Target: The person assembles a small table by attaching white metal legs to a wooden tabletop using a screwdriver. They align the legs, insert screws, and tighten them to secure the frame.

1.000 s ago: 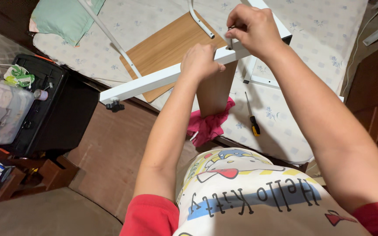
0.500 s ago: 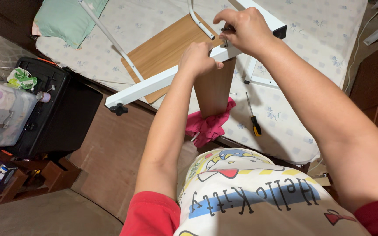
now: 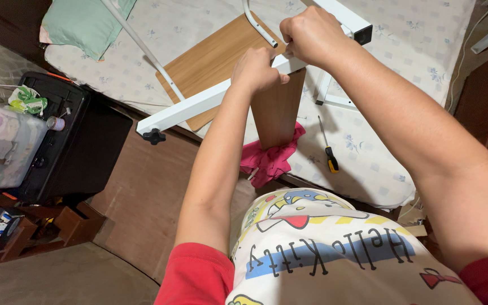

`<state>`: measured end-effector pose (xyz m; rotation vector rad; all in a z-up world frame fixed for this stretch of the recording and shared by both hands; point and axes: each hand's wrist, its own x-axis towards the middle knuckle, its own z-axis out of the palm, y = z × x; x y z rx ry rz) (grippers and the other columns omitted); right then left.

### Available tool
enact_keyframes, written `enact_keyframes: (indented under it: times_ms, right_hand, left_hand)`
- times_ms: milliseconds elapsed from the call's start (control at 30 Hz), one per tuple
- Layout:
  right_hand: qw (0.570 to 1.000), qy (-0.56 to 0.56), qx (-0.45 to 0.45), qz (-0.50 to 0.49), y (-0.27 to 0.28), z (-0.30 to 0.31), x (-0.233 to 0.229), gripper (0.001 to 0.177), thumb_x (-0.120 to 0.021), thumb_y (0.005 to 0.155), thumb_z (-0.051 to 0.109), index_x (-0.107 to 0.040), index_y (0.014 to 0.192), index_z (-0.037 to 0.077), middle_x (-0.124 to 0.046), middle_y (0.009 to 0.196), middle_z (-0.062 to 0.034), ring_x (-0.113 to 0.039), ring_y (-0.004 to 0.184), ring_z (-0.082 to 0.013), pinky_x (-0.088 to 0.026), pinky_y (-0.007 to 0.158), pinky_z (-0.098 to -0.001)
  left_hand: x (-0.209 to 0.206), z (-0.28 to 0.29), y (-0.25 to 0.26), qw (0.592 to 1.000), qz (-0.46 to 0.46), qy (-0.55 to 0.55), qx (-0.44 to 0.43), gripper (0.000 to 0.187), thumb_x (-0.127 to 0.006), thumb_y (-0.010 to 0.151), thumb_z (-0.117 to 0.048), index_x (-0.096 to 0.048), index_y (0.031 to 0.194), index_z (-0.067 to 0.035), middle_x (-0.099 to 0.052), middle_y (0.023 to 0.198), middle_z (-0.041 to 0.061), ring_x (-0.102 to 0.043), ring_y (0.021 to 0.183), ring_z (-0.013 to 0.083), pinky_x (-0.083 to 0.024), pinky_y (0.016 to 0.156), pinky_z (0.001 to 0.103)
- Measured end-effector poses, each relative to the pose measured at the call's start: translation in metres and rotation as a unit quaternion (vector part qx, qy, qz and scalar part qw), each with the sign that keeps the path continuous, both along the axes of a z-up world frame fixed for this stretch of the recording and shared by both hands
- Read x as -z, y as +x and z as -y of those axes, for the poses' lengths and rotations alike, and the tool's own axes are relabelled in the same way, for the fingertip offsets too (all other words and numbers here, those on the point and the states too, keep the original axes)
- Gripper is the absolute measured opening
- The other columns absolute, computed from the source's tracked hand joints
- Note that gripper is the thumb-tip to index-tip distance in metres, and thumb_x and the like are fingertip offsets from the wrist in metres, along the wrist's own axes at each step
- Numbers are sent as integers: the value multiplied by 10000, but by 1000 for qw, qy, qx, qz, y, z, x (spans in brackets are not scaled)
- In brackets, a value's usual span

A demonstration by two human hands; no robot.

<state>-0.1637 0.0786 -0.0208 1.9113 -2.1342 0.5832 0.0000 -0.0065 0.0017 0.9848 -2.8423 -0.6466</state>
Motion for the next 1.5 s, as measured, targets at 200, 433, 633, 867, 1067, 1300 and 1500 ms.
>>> enact_keyframes:
  times_ms: [200, 433, 633, 867, 1067, 1300, 1500]
  right_hand:
    - [1000, 9, 21, -20, -4, 1, 7, 187, -886, 694, 119, -736, 804, 93, -713, 717, -84, -698, 716, -314, -546, 599, -439]
    - [999, -38, 12, -27, -10, 1, 19, 172, -858, 759, 121, -696, 789, 69, -686, 704, -125, -673, 672, -342, -537, 589, -458]
    - [999, -52, 5, -8, -13, 5, 24, 128, -813, 745, 74, -686, 760, 78, -690, 708, -116, -678, 673, -345, -536, 587, -465]
    - [998, -62, 11, 8, -8, -4, 31, 129, -789, 771, 66, -661, 755, 78, -689, 727, -111, -671, 695, -347, -532, 596, -469]
    - [996, 34, 9, 83, -11, -20, 14, 87, -788, 801, 145, -757, 873, 107, -730, 791, -117, -694, 761, -345, -554, 686, -474]
    - [978, 174, 109, 40, 6, -26, -9, 352, -787, 935, 463, -793, 910, 112, -729, 781, -144, -700, 784, -358, -569, 725, -479]
    - [987, 131, 77, 47, 16, -30, -12, 192, -756, 841, 261, -782, 988, 140, -740, 829, -131, -700, 812, -357, -559, 699, -491]
  left_hand:
    - [3, 0, -5, 999, 13, -25, 16, 454, -912, 674, -403, -747, 949, -82, -755, 958, 123, -707, 970, 298, -547, 809, 463]
    - [6, 5, -13, 999, 25, -34, 22, 473, -914, 670, -408, -731, 948, -72, -749, 968, 141, -714, 969, 303, -556, 813, 458]
    - [2, 2, -15, 999, 31, -31, 17, 468, -912, 669, -392, -738, 967, -76, -752, 992, 136, -712, 990, 297, -553, 827, 457]
    - [6, -3, -14, 997, 54, -48, 21, 484, -914, 671, -419, -755, 994, -95, -750, 1015, 135, -701, 1036, 294, -548, 864, 455]
    - [17, -7, -10, 996, 40, -73, 22, 459, -891, 703, -404, -750, 1029, -112, -743, 1022, 142, -690, 1049, 315, -539, 890, 460]
    - [26, -12, -3, 995, 17, -94, 32, 455, -880, 699, -353, -736, 1063, -121, -737, 1015, 151, -690, 1036, 324, -542, 885, 465]
    - [33, -9, 1, 995, -2, -97, 32, 462, -875, 688, -353, -717, 1055, -120, -740, 990, 140, -692, 1017, 331, -536, 871, 474]
